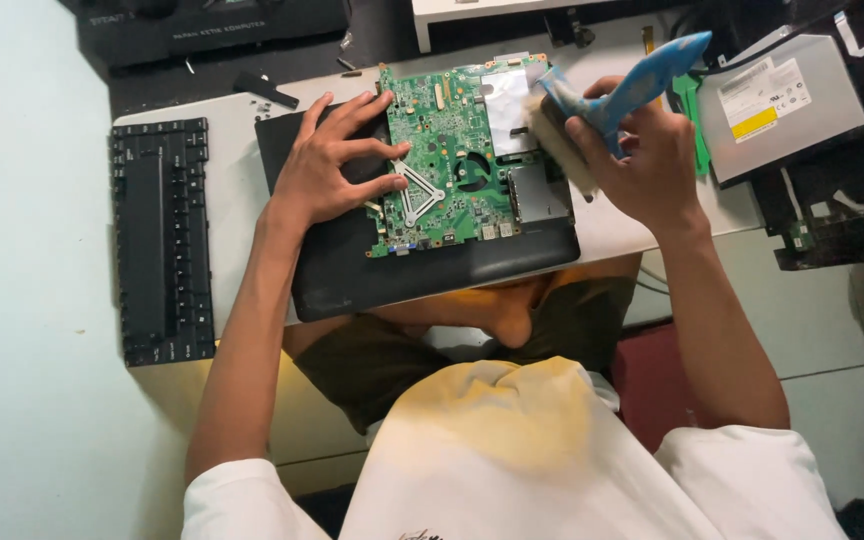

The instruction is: Cleaning a laptop motherboard with a brush and preparing it for reinstallation into a laptop casing.

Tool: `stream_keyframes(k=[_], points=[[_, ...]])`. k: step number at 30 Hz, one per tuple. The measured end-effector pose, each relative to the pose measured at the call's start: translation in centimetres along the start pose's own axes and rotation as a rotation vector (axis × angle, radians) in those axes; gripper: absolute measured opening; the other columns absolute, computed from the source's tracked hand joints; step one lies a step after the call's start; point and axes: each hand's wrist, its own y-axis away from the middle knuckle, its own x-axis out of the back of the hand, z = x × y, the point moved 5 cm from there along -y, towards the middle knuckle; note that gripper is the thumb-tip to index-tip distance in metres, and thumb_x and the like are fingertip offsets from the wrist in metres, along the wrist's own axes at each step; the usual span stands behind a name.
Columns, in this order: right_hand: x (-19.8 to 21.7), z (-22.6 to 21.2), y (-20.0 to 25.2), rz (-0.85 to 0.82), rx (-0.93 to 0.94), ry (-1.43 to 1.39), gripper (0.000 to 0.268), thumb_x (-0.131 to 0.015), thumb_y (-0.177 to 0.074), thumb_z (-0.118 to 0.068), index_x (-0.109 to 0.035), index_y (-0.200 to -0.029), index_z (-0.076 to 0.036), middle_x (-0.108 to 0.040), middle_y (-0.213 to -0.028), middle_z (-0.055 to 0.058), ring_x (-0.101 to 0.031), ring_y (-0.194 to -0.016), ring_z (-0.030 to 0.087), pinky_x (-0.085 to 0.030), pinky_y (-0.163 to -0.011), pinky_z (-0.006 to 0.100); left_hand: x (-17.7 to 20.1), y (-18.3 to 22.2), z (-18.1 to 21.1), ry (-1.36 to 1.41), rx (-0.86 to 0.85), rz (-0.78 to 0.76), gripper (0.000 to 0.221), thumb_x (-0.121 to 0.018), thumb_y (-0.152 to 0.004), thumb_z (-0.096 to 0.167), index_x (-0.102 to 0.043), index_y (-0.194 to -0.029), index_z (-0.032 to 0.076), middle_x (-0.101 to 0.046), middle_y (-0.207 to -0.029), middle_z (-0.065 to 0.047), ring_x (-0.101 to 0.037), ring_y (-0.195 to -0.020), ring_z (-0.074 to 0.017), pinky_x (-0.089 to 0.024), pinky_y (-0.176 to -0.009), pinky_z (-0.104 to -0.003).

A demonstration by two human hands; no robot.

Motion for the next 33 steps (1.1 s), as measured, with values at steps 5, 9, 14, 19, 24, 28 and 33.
stream_keyframes(k=[5,9,14,19,24,28,33], points=[[-1.6,1.4,-0.2,-0.109,-0.148,-0.229,0.037,-0.082,-0.125,-0.025,-0.064,-0.149,-0.002,-0.078,-0.114,0.017,-0.083,-0.095,0.031,-0.072,-0.082,0.039,-0.4,0.2,-0.6,0.010,0.010,0.019,0.040,-0.086,-0.109,0.057,-0.090,-0.138,0.029,-0.054,-0.185,-0.012,-0.049,-0.173,-0.0358,-0.019,-0.144,-0.072],[-0.6,3.5,-0.4,0.052,-0.067,0.113,0.033,-0.084,-0.130,-0.030,-0.069,-0.147,-0.006,-0.090,-0.115,0.016,-0.090,-0.107,0.040,-0.067,-0.097,0.058,-0.4,0.0,-0.7,0.005,0.019,0.013,0.039,-0.086,-0.110,0.057,-0.091,-0.137,0.030,-0.053,-0.185,-0.011,-0.048,-0.173,-0.0340,-0.017,-0.144,-0.071],[-1.3,2.0,2.7,0.034,0.058,0.092,0.032,-0.082,-0.127,-0.029,-0.079,-0.138,0.000,-0.081,-0.095,0.015,-0.075,-0.071,0.027,-0.062,-0.068,0.040,-0.4,0.0,-0.7,0.026,0.034,0.005,0.040,-0.086,-0.110,0.057,-0.090,-0.138,0.028,-0.052,-0.186,-0.010,-0.048,-0.173,-0.0343,-0.017,-0.144,-0.070],[-4.4,-9.3,5.0,-0.001,0.379,0.573,0.033,-0.080,-0.109,-0.017,-0.078,-0.142,-0.018,-0.089,-0.124,0.008,-0.079,-0.083,0.017,-0.057,-0.059,0.033,-0.5,0.0,-1.0,0.013,0.021,0.014,0.040,-0.088,-0.109,0.056,-0.091,-0.138,0.028,-0.053,-0.185,-0.011,-0.050,-0.173,-0.0333,-0.018,-0.143,-0.070],[-10.8,-18.3,7.7,-0.044,0.597,0.436,0.026,-0.071,-0.113,-0.017,-0.078,-0.138,-0.023,-0.087,-0.138,0.020,-0.089,-0.120,0.029,-0.071,-0.077,0.038,-0.7,-0.1,-1.2,0.003,0.003,0.014,0.038,-0.088,-0.111,0.057,-0.092,-0.137,0.029,-0.051,-0.186,-0.008,-0.048,-0.174,-0.0311,-0.019,-0.144,-0.068],[-13.5,-18.2,5.3,-0.176,0.422,-0.243,0.033,-0.075,-0.112,-0.013,-0.075,-0.144,-0.006,-0.086,-0.136,0.016,-0.088,-0.104,0.028,-0.070,-0.075,0.039,-0.6,-0.1,-1.1,0.023,0.024,-0.002,0.042,-0.087,-0.109,0.060,-0.092,-0.137,0.029,-0.050,-0.187,-0.008,-0.047,-0.174,-0.0314,-0.017,-0.145,-0.068],[-10.1,-8.5,0.9,-0.155,0.082,-0.475,0.035,-0.077,-0.118,-0.024,-0.074,-0.137,0.005,-0.084,-0.125,0.020,-0.086,-0.088,0.030,-0.075,-0.076,0.038,-0.7,0.1,-1.4,0.018,-0.001,-0.006,0.035,-0.093,-0.109,0.023,-0.090,-0.143,0.032,-0.048,-0.188,-0.007,-0.044,-0.176,-0.0291,-0.017,-0.145,-0.068]])
